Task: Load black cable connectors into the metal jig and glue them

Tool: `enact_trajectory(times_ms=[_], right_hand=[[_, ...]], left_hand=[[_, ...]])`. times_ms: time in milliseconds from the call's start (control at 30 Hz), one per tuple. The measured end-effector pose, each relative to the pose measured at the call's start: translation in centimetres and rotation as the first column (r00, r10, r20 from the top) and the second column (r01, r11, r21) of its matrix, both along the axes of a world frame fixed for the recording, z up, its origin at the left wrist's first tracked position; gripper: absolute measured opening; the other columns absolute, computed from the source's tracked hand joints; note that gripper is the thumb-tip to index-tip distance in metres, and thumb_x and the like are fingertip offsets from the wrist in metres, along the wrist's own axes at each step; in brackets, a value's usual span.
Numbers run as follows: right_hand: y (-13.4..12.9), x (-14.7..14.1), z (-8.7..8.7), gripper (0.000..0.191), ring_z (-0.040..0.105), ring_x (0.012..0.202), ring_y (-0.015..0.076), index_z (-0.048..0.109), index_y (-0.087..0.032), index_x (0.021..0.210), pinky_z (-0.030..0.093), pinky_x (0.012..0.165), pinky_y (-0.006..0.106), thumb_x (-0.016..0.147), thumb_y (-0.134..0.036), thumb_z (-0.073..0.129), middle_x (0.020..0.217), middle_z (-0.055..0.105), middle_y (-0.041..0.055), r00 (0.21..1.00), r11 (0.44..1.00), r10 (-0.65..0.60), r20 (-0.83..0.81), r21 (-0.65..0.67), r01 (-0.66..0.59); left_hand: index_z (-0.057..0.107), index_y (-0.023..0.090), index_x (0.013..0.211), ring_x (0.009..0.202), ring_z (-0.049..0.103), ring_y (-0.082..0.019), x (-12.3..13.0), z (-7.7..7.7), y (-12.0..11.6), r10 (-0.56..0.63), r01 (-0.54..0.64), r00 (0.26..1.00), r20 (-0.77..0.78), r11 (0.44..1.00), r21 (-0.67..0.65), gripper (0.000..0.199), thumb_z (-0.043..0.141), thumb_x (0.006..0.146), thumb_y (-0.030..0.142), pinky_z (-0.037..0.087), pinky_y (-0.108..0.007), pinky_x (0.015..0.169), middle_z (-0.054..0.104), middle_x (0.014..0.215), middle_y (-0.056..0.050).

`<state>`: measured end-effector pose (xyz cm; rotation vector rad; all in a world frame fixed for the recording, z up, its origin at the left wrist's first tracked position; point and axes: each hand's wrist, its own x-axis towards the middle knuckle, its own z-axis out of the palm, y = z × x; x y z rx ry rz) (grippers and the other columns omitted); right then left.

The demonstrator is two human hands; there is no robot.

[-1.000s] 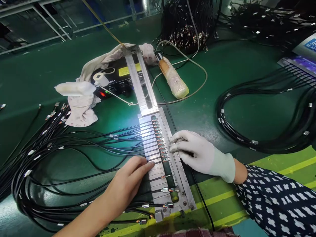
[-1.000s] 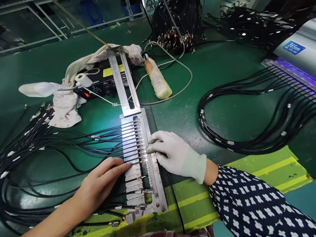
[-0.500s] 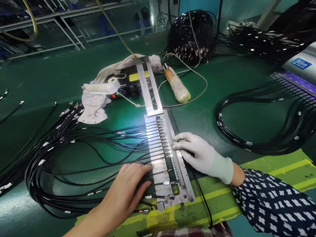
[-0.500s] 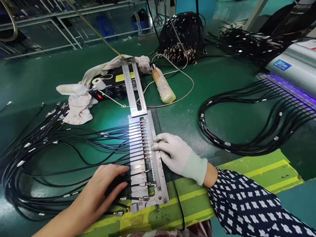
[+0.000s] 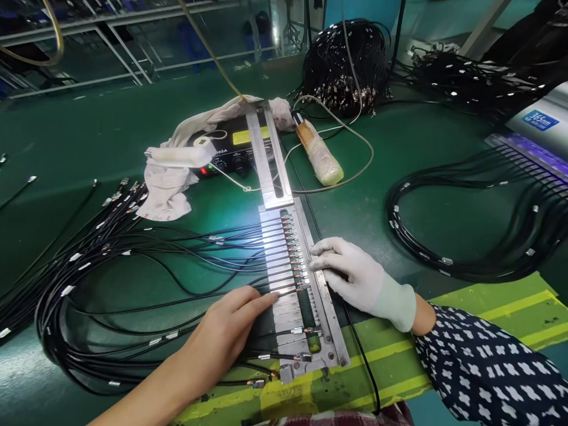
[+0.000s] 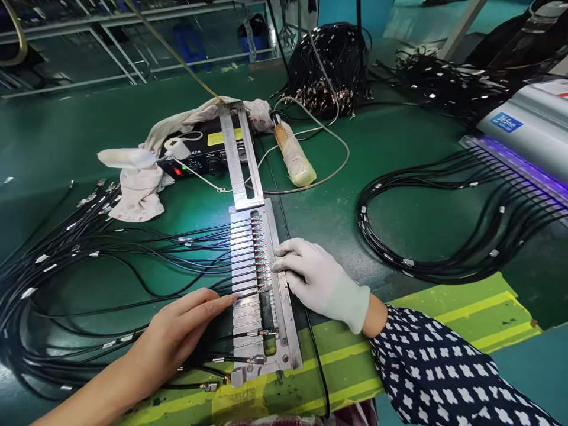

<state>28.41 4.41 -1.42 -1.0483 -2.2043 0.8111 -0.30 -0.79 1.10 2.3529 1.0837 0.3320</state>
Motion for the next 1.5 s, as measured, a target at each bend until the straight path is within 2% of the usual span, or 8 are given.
enact_trajectory(times_ms=[300,533,700,833,1100,1267,1367,1500], right_hand=[[0.2,0.0,0.4,0.027,0.056,0.112,0.0232,0.066,-0.021,0.101,0.046,0.095,0.044,0.085,-0.003,0.054,0.117,0.059,0.0072,1.0,0.999,0.006,-0.007,-0.05,-0.006],[0.3,0.2,0.2,0.028,0.055,0.113,0.0229,0.066,-0.022,0.1,0.045,0.096,0.043,0.083,-0.002,0.054,0.118,0.058,0.0062,1.0,0.998,0.008,-0.011,-0.069,-0.008],[0.5,-0.1,0.1,0.03,0.056,0.109,0.0218,0.066,-0.02,0.099,0.047,0.095,0.04,0.081,0.001,0.055,0.114,0.059,0.0062,0.999,0.998,-0.001,-0.052,-0.059,-0.002],[0.6,-0.3,-0.3,0.029,0.057,0.108,0.0226,0.067,-0.02,0.098,0.048,0.094,0.041,0.081,0.0,0.054,0.113,0.059,0.0071,0.997,1.0,-0.009,-0.07,-0.012,0.008],[-0.2,-0.2,-0.6,0.026,0.058,0.109,0.0229,0.066,-0.021,0.102,0.048,0.096,0.043,0.086,-0.004,0.053,0.116,0.06,0.0075,0.999,0.997,-0.025,-0.03,0.078,0.027],[-0.2,-0.3,-0.6,0.026,0.058,0.109,0.0227,0.065,-0.021,0.102,0.048,0.096,0.043,0.087,-0.005,0.052,0.116,0.06,0.0077,0.999,0.997,-0.027,-0.034,0.077,0.029],[-0.1,-0.1,-0.2,0.026,0.058,0.109,0.0216,0.065,-0.021,0.102,0.048,0.096,0.041,0.087,-0.006,0.051,0.117,0.059,0.0076,0.999,0.997,-0.019,-0.051,0.068,0.022],[-0.7,0.0,0.9,0.015,0.056,0.109,0.0245,0.064,-0.02,0.097,0.044,0.096,0.044,0.083,-0.018,0.061,0.115,0.059,0.0098,0.998,0.986,0.025,-0.053,0.166,-0.016]], left_hand=[[0.044,0.023,0.137,0.089,0.056,-0.012,0.0,0.6,1.6,-0.117,0.112,0.992,-0.055,0.99,-0.087,0.046,0.034,0.096,0.006,0.046,-0.02,0.078,0.057,0.102,-0.005],[0.048,0.022,0.137,0.091,0.048,-0.019,0.1,-1.5,-0.6,0.038,0.013,0.988,-0.151,0.947,0.322,0.047,0.037,0.095,0.006,0.04,-0.031,0.08,0.052,0.105,-0.008],[0.041,0.011,0.141,0.071,0.041,-0.018,0.2,-1.5,-1.3,-0.02,0.094,0.973,-0.23,0.944,0.318,0.048,0.037,0.094,0.006,0.032,-0.031,0.063,0.054,0.084,-0.005],[0.052,0.011,0.127,0.071,0.042,-0.019,1.7,-0.9,0.0,-0.054,0.138,0.969,-0.243,0.929,0.343,0.035,0.04,0.094,0.01,0.03,-0.032,0.062,0.054,0.081,-0.005],[0.055,0.014,0.126,0.074,0.046,-0.022,4.0,-0.8,2.3,-0.147,0.289,0.936,-0.32,0.838,0.462,0.039,0.04,0.091,0.007,0.033,-0.035,0.065,0.057,0.083,-0.007],[0.054,0.013,0.121,0.076,0.048,-0.02,3.2,0.0,0.6,-0.059,0.132,0.979,-0.196,0.916,0.378,0.029,0.044,0.093,0.01,0.037,-0.033,0.066,0.059,0.087,-0.007],[0.055,0.02,0.115,0.084,0.05,-0.018,3.5,0.3,-1.0,-0.071,0.075,0.997,-0.041,0.99,0.12,0.02,0.047,0.096,0.019,0.04,-0.031,0.072,0.059,0.095,-0.004],[0.057,0.021,0.104,0.085,0.05,-0.019,4.6,0.1,-1.9,-0.043,0.046,0.999,0.033,0.996,-0.074,0.014,0.046,0.097,0.023,0.04,-0.033,0.074,0.058,0.093,-0.004]])
